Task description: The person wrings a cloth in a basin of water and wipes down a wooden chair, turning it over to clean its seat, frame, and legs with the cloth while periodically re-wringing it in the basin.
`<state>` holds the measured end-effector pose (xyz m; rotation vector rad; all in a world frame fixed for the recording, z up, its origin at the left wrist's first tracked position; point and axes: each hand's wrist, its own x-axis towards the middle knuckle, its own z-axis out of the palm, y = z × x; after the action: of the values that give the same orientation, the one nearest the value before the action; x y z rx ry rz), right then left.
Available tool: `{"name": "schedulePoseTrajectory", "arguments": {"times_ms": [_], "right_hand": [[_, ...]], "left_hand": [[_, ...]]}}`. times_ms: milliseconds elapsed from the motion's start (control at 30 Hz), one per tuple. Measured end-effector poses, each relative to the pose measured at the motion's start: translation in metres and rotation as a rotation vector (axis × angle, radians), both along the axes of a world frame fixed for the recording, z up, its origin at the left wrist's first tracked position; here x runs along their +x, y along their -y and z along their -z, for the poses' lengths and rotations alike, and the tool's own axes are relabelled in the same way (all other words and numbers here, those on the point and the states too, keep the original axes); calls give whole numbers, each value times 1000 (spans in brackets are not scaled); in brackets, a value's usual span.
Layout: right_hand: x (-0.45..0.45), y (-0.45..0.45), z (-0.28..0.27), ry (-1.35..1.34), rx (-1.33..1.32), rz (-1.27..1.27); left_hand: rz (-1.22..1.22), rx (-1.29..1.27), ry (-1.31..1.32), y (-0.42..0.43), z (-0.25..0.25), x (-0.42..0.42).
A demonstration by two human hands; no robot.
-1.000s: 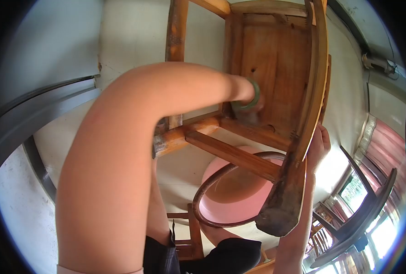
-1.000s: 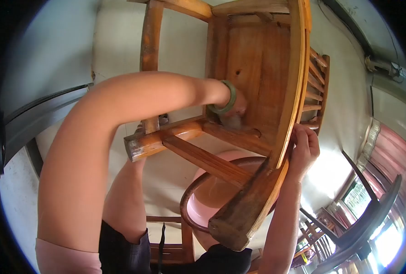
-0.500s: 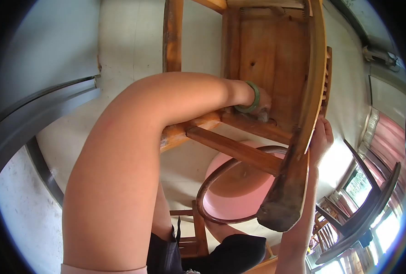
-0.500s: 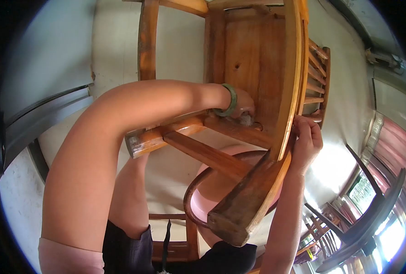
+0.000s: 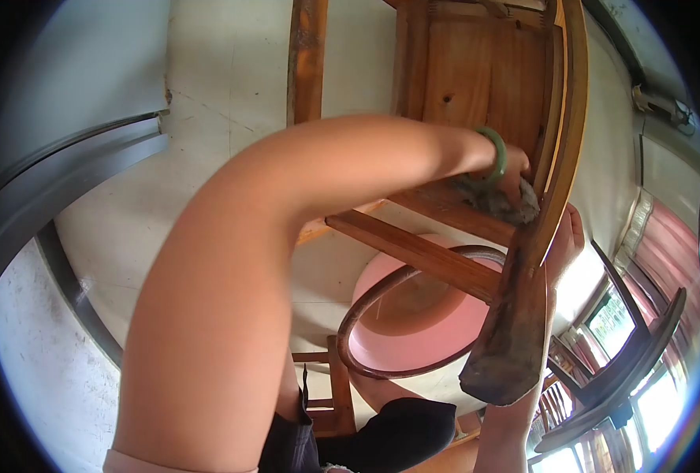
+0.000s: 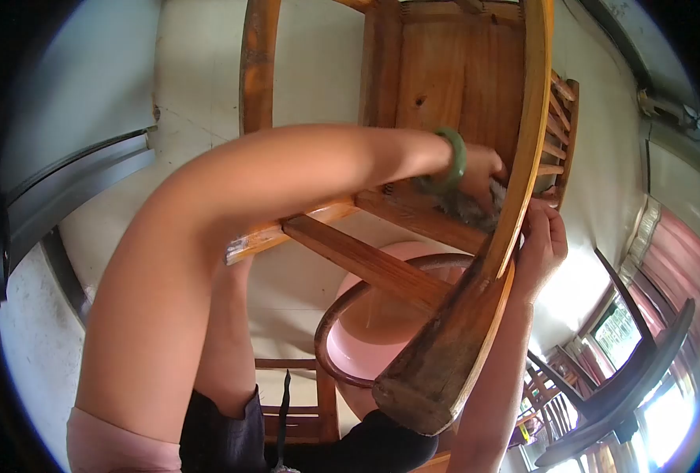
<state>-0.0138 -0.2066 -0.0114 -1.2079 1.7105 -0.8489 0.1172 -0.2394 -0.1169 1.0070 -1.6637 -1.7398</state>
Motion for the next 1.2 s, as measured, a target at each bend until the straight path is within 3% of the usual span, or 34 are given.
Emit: {"name": "schedulePoseTrajectory", "arguments": {"times_ms": [133,200,500,600,700,767,900,967,1033,1067,1200], "right_hand": [[-2,2,-1,-73,-13,-15],[-3,3,-2,-44,2,-12],[4,1,-3,-5,-6,30],[12,-2,-10,-95,20,-4],[7,0,-5,-98,-32,-15],[7,1,-4,-73,-44,5],[13,-2,-13,-136,36,-3],[12,-1,-12,-93,54,35],[6,1,-4,-58,-7,20],[7,1,-6,-54,-10,23],[10,-1,-9,-80,11,28]], "left_hand": [[140,-8,263,2,-14,-2],[206,-213,439,-7,-28,-8],[133,-352,614,-18,-36,-4],[112,-381,799,-6,-14,18],[328,-398,1215,9,28,68],[83,-385,1308,20,21,105],[-439,-1026,1373,52,18,129],[-345,-1085,1478,56,16,136],[-228,-1061,1467,51,41,134],[-187,-913,1425,46,52,132],[-41,-784,1362,33,48,137]]}}
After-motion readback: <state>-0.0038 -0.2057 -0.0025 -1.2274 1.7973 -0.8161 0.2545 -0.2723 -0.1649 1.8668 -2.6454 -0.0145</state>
